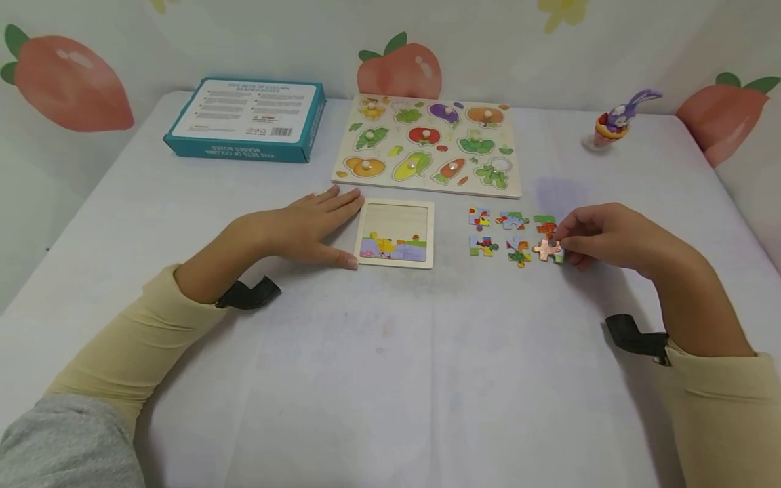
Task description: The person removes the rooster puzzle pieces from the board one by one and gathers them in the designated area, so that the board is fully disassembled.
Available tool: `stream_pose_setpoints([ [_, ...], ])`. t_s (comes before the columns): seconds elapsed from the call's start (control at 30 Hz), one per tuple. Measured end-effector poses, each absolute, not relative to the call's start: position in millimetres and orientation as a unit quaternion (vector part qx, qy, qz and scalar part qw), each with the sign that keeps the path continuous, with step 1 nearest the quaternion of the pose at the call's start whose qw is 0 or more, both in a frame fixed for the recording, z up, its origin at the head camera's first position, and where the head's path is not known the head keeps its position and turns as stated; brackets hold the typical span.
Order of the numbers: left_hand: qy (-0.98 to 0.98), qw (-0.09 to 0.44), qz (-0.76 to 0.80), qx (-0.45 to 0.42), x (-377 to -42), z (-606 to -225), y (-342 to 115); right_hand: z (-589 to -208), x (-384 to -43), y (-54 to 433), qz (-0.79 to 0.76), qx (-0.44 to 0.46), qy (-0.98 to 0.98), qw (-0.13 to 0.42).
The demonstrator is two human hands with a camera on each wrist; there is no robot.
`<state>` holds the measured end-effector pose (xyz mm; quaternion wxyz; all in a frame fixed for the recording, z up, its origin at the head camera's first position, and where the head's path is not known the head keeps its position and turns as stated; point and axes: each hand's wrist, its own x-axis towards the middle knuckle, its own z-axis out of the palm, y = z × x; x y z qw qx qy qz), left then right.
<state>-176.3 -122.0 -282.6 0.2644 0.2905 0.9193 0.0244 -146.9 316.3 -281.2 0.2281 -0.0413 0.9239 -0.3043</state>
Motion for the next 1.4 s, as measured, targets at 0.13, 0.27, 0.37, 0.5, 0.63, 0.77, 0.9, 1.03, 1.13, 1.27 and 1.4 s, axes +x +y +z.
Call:
stream_pose_setpoints([
  [0.13,0.92,0.265,0.024,0.288,-176.5,-283.8,-122.8,-283.2,-148.5,314.6,-0.3,-0.038,0.926,0.225],
  [0.27,0.919,0.266,0.026,0.29,-176.8,-283.8,-122.8,-284.0,-148.7,314.9,-0.297,-0.037,0.927,0.226],
  [0.37,0.919,0.267,0.027,0.29,-176.9,-283.6,-122.7,-284.3,-149.0,315.0,-0.291,-0.037,0.929,0.227],
  [0.5,0.919,0.266,0.027,0.29,-176.6,-283.0,-123.0,-283.8,-149.9,315.4,-0.286,-0.036,0.93,0.227],
  [0.63,0.919,0.266,0.026,0.291,-176.4,-281.5,-123.4,-281.6,-150.4,318.2,-0.28,-0.044,0.935,0.215],
  [0.77,0.918,0.267,0.026,0.291,-176.2,-280.8,-122.9,-276.5,-149.3,318.4,-0.266,-0.053,0.944,0.186],
  [0.9,0.918,0.267,0.029,0.292,-176.2,-281.7,-122.5,-269.1,-145.8,303.0,-0.26,-0.07,0.95,0.159],
  [1.03,0.919,0.267,0.027,0.289,-175.8,-281.9,-122.0,-261.7,-144.2,270.2,-0.264,-0.106,0.946,0.153],
  [1.13,0.92,0.267,0.027,0.286,-175.3,-281.7,-122.1,-257.9,-146.4,239.0,-0.261,-0.145,0.941,0.157],
  [1.27,0.92,0.266,0.029,0.285,-175.3,-281.6,-121.9,-255.0,-150.3,194.1,-0.255,-0.192,0.931,0.18],
  [1.4,0.921,0.265,0.027,0.286,-176.0,-282.1,-121.1,-256.6,-155.3,152.9,-0.238,-0.24,0.92,0.197],
])
